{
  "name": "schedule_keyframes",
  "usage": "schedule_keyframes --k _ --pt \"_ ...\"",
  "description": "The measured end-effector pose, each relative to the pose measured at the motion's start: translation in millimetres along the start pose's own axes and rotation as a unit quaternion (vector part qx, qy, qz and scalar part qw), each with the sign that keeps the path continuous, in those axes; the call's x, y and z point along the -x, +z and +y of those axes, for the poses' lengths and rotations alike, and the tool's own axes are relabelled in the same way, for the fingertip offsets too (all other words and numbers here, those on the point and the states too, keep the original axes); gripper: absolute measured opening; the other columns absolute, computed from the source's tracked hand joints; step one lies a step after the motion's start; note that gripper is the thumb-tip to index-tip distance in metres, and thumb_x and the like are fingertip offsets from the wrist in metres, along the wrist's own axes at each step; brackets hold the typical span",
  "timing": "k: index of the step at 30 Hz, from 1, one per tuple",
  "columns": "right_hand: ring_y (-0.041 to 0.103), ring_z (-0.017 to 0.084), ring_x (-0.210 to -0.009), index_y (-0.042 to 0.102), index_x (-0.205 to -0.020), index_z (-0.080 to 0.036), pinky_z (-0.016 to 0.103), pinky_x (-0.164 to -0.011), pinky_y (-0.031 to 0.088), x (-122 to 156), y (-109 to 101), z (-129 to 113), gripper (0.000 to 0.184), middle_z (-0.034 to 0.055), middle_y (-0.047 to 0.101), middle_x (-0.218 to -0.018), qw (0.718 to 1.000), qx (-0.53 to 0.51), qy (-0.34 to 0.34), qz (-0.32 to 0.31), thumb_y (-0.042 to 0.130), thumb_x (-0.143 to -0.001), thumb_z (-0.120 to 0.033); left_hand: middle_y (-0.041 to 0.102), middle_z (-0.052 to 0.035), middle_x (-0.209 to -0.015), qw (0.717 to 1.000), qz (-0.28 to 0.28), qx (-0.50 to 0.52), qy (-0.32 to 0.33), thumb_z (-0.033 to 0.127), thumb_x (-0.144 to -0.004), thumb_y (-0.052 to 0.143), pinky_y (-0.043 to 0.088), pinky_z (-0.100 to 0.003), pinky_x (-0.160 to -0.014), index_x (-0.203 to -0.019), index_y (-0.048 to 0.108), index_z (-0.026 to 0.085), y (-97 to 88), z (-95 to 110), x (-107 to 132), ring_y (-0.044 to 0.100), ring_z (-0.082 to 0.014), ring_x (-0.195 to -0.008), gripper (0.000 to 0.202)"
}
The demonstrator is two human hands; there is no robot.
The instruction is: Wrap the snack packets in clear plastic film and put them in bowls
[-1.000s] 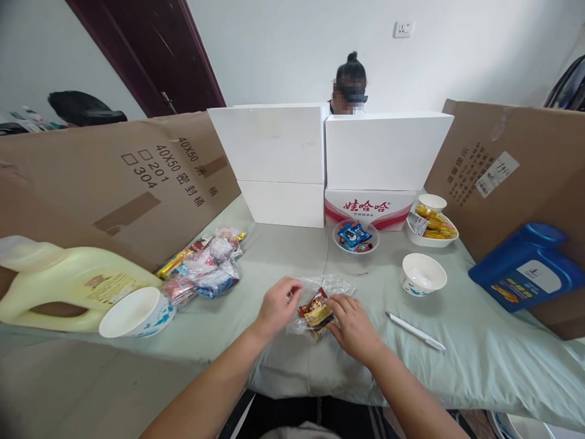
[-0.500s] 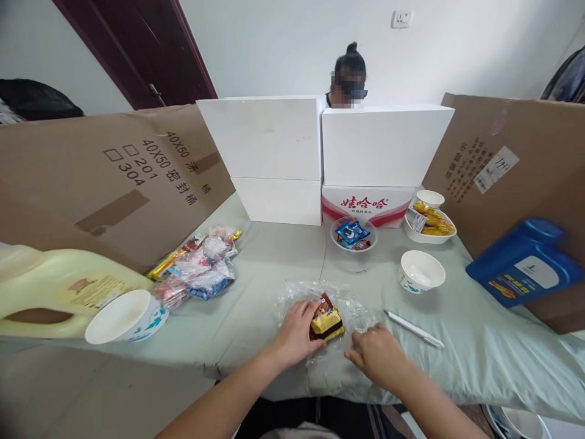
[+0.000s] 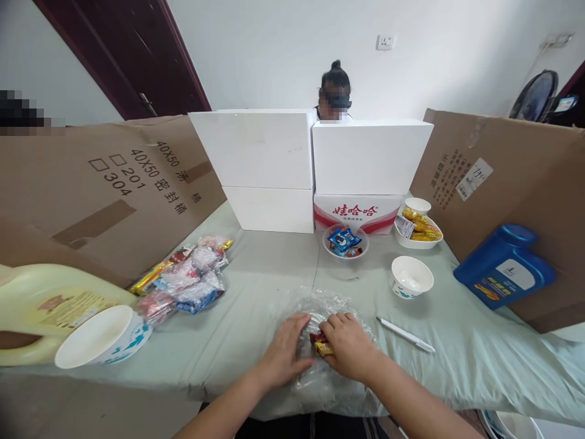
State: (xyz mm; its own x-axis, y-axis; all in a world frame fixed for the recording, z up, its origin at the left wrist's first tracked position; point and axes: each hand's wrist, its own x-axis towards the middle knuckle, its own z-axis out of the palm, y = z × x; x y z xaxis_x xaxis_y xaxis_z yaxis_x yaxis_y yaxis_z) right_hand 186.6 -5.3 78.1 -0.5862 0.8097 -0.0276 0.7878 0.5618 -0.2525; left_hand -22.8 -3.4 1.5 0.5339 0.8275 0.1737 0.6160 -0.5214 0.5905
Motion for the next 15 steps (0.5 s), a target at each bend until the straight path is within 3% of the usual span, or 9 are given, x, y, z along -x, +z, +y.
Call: schedule_keyframes --k 3,6,8,10,12,15 --pt "0.059 0.021 -0.086 0.061 -0.100 -0.021 0.032 -0.077 0.045 3 -24 13 0.033 0.0043 0.064 -0.094 0.997 -0.077 -0.009 -0.013 0.068 -0.067 -0.025 0.043 -0.0110 -0.144 0.999 -0.037 -0.039 0.002 0.037 -0.068 0.077 0.027 -0.058 -0.112 -0.134 0.046 0.025 -6.4 -5 2 0.030 -0.0352 -0.138 0.074" --pt "0.059 0.018 -0.083 0.058 -0.108 -0.022 0.027 -0.071 0.046 -11 -61 43 0.039 0.0023 0.064 -0.096 0.987 -0.142 0.045 0.057 0.067 -0.071 -0.028 0.045 -0.0088 -0.144 0.997 -0.055 -0.059 0.000 0.039 -0.066 0.079 0.026 -0.057 -0.112 -0.127 0.053 0.027 -10.2 -1 -1 0.030 -0.0355 -0.138 0.068" --pt "0.059 0.019 -0.091 0.055 -0.116 -0.021 0.029 -0.078 0.046 -34 -85 68 0.041 0.0047 0.063 -0.104 0.981 -0.100 0.096 0.135 0.064 -0.077 -0.030 0.046 -0.0087 -0.143 0.996 -0.056 -0.065 -0.010 0.038 -0.065 0.079 0.026 -0.057 -0.112 -0.125 0.055 0.026 -10.6 3 -3 0.031 -0.0359 -0.137 0.066" --pt "0.055 0.023 -0.107 0.052 -0.124 -0.018 0.032 -0.090 0.043 -63 -102 92 0.048 0.0087 0.060 -0.115 0.974 -0.008 0.147 0.171 0.063 -0.080 -0.030 0.046 -0.0088 -0.143 0.996 -0.056 -0.067 -0.016 0.038 -0.065 0.079 0.026 -0.058 -0.111 -0.124 0.056 0.026 -10.0 6 -3 0.032 -0.0363 -0.137 0.064" --pt "0.050 0.026 -0.115 0.049 -0.129 -0.016 0.035 -0.096 0.040 -93 -109 111 0.052 0.0125 0.058 -0.122 0.970 0.033 0.177 0.165 0.063 -0.081 -0.029 0.047 -0.0087 -0.142 0.996 -0.055 -0.065 -0.018 0.039 -0.067 0.079 0.026 -0.058 -0.111 -0.123 0.056 0.026 -9.3 6 -3 0.032 -0.0364 -0.136 0.063" --pt "0.054 0.025 -0.110 0.051 -0.127 -0.015 0.037 -0.093 0.043 -132 -104 127 0.050 0.0130 0.061 -0.118 0.974 0.046 0.193 0.114 0.065 -0.082 -0.030 0.048 -0.0079 -0.141 0.997 -0.046 -0.059 -0.015 0.042 -0.069 0.077 0.026 -0.057 -0.112 -0.123 0.056 0.026 -8.6 4 -1 0.033 -0.0355 -0.136 0.060"
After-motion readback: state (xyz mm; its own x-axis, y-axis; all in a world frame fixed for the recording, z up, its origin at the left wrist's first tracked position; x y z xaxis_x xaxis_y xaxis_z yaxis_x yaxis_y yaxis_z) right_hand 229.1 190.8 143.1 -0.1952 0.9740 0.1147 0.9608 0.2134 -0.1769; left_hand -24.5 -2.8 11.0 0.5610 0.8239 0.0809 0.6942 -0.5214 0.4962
